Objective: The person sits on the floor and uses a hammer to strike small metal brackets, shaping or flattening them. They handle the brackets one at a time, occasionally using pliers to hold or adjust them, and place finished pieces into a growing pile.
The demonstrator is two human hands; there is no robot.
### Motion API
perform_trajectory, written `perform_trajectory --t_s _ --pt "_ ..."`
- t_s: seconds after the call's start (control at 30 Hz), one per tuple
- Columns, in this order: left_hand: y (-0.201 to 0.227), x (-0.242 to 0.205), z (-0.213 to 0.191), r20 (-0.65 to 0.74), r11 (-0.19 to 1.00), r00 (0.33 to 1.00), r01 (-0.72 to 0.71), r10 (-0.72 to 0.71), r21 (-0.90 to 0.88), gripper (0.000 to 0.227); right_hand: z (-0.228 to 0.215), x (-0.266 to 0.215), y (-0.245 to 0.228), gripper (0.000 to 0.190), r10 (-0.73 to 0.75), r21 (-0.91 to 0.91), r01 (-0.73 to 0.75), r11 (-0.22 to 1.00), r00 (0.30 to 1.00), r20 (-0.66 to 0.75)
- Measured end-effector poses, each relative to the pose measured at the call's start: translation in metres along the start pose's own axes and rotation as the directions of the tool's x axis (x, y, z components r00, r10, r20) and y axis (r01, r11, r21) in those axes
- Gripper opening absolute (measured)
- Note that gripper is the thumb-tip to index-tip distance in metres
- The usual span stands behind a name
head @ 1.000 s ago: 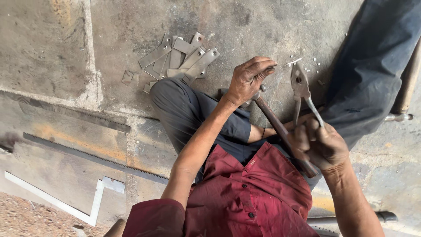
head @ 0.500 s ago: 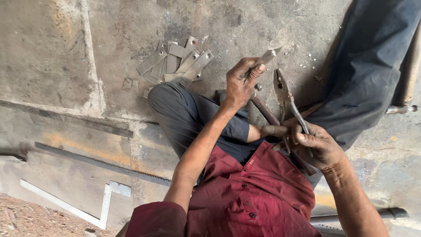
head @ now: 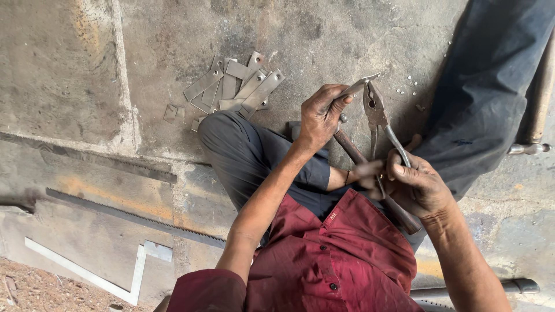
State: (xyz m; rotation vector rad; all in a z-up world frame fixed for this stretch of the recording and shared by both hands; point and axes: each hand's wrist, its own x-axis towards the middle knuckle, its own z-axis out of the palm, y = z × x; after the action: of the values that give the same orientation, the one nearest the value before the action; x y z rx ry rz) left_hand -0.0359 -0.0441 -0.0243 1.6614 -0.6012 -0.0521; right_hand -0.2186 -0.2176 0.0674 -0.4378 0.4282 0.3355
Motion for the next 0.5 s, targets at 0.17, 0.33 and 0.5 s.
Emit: perform_trajectory --t_s 0.17,0.33,0.5 --pt "0.011 0.023 -0.027 0.243 0.926 0.962 -0.199 0.122 0.321 0.017 -0.020 0.006 0.009 0.047 -0.115 -0.089 0.110 0.990 0.992 -0.043" --pt "0.043 0.058 -0.074 0.614 0.357 0.757 -0.522 -0.225 0.774 0.013 -0.032 0.011 0.016 0.024 -0.335 -0.861 -0.201 -0.467 0.942 -0.038" --pt "0.027 0.105 -0.116 0.435 0.533 0.769 -0.147 -0.468 0.833 0.017 -0.007 0.009 0.002 0.027 -0.219 -0.954 -0.299 0.039 0.928 -0.300"
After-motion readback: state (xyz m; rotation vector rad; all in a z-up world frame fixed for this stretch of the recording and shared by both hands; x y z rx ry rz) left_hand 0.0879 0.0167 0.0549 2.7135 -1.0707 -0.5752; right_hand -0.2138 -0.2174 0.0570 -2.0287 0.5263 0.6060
